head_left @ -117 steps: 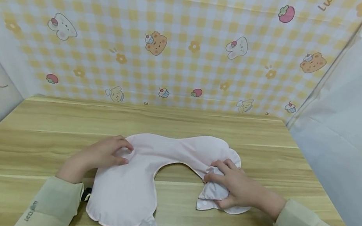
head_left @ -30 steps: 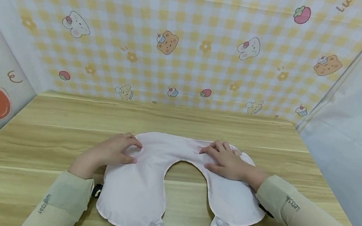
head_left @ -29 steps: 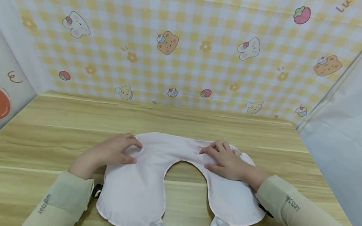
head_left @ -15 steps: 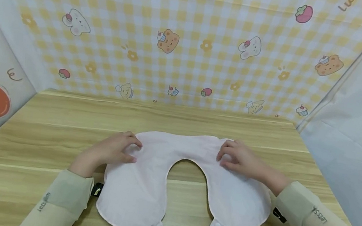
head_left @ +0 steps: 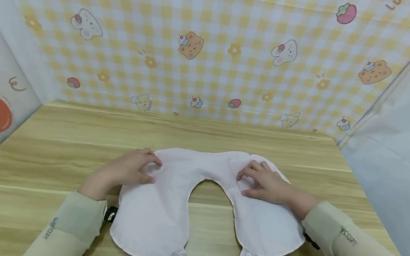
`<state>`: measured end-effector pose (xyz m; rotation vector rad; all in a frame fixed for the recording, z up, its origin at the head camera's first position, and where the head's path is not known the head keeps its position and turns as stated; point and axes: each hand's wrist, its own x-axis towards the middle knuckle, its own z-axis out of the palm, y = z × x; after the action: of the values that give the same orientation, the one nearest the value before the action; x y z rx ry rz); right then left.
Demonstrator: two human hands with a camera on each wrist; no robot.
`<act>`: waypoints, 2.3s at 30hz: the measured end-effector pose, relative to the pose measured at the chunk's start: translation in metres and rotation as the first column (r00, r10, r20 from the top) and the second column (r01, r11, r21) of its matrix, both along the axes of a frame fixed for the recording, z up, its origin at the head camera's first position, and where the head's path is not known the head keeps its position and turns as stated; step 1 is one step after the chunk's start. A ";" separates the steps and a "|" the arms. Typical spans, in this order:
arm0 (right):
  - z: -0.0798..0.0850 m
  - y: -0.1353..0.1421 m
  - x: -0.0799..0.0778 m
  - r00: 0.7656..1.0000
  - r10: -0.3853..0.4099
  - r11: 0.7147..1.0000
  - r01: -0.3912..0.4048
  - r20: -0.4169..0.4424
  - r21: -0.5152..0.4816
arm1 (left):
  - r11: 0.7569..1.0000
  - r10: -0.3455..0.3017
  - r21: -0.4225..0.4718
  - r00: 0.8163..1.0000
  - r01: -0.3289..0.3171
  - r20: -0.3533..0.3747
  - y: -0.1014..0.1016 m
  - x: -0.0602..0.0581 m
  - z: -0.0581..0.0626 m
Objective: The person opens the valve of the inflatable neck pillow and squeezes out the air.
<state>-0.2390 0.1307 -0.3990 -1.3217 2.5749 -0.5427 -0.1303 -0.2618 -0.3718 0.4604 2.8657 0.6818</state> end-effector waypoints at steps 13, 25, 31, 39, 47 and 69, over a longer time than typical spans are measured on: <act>0.004 0.005 -0.002 0.999 -0.030 0.994 0.027 0.025 0.107 | 1.000 -0.006 0.008 1.000 0.006 0.008 0.002 -0.002 0.001; 0.029 0.038 0.004 0.999 -0.040 0.996 0.038 -0.024 -0.086 | 0.997 -0.025 0.076 0.997 0.030 -0.069 -0.002 0.001 0.009; 0.047 0.063 0.014 0.993 -0.086 0.978 0.069 -0.076 -0.196 | 0.990 -0.112 0.073 0.981 0.124 -0.158 0.023 -0.006 0.024; 0.054 0.082 0.030 0.977 -0.209 0.952 0.212 0.040 -0.219 | 0.966 -0.252 0.029 0.959 0.258 -0.125 0.076 -0.019 0.049; 0.051 0.082 0.040 0.970 -0.235 0.944 0.244 0.069 -0.223 | 0.906 -0.419 -0.101 0.903 0.411 -0.094 0.123 -0.029 0.088; 0.035 0.068 0.041 0.957 -0.051 0.988 0.091 0.286 -0.128 | 0.865 -0.490 -0.080 0.869 0.495 0.077 0.203 -0.064 0.026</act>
<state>-0.1977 0.1989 -0.3640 -1.1010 2.3923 -0.8719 -0.1947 -0.0587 -0.3461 1.0883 2.5434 0.4478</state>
